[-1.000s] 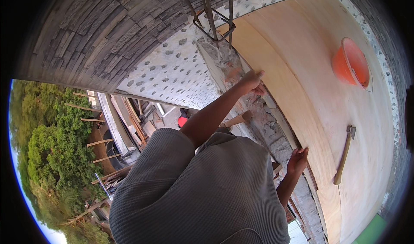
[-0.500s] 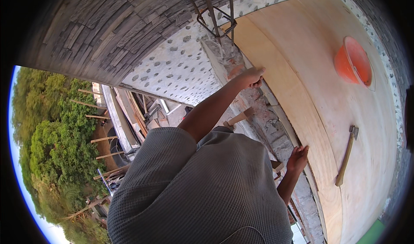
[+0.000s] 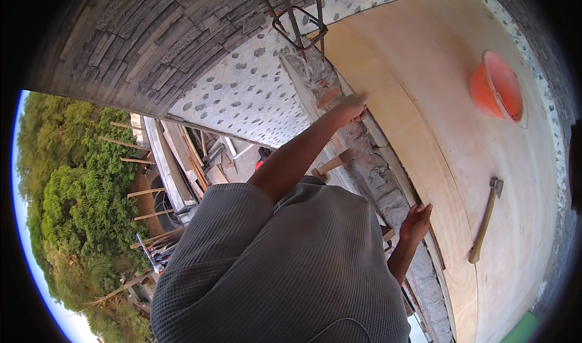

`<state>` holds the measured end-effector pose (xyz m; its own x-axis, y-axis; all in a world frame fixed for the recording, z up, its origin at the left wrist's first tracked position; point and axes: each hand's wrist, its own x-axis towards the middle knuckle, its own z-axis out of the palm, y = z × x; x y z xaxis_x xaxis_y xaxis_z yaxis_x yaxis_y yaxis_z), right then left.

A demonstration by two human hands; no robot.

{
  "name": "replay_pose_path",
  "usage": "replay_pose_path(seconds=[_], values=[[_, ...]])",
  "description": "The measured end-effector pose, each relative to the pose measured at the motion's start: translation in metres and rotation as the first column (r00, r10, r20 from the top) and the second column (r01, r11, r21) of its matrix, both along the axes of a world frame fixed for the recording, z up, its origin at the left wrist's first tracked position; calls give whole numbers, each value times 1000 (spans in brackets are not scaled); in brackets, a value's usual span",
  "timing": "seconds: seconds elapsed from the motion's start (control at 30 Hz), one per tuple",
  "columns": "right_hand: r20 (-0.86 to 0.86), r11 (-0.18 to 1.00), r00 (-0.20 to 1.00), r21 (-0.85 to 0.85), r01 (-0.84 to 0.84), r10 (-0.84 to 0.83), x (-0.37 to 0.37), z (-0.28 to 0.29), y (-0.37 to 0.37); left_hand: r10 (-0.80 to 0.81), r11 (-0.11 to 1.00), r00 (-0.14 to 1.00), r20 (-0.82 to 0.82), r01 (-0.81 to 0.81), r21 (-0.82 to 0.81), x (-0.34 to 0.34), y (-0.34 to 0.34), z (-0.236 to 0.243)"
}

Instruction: The person positions and aligns wooden planks on a construction surface, then uses a hammer to drive nails into the planks to secure them in place.

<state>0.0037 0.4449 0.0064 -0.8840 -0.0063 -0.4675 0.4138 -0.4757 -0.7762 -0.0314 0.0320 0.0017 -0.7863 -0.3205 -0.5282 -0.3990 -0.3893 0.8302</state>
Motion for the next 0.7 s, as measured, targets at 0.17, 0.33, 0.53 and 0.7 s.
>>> replay_pose_path(seconds=[0.17,0.33,0.53,0.7], values=[[67,997,997,-58,44,-40,-2,5,-6,23,999,999,36,-22,-33,1,4,13],[149,981,987,176,-78,51,-1,21,-3,-60,597,981,183,182,-781,11,-1,38],[185,975,981,200,-98,61,-3,31,-9,-57,-42,998,-32,-34,-999,-45,-53,51],[198,979,980,200,-33,-7,-2,39,-20,-34,-15,964,263,263,-965,-76,-83,25]])
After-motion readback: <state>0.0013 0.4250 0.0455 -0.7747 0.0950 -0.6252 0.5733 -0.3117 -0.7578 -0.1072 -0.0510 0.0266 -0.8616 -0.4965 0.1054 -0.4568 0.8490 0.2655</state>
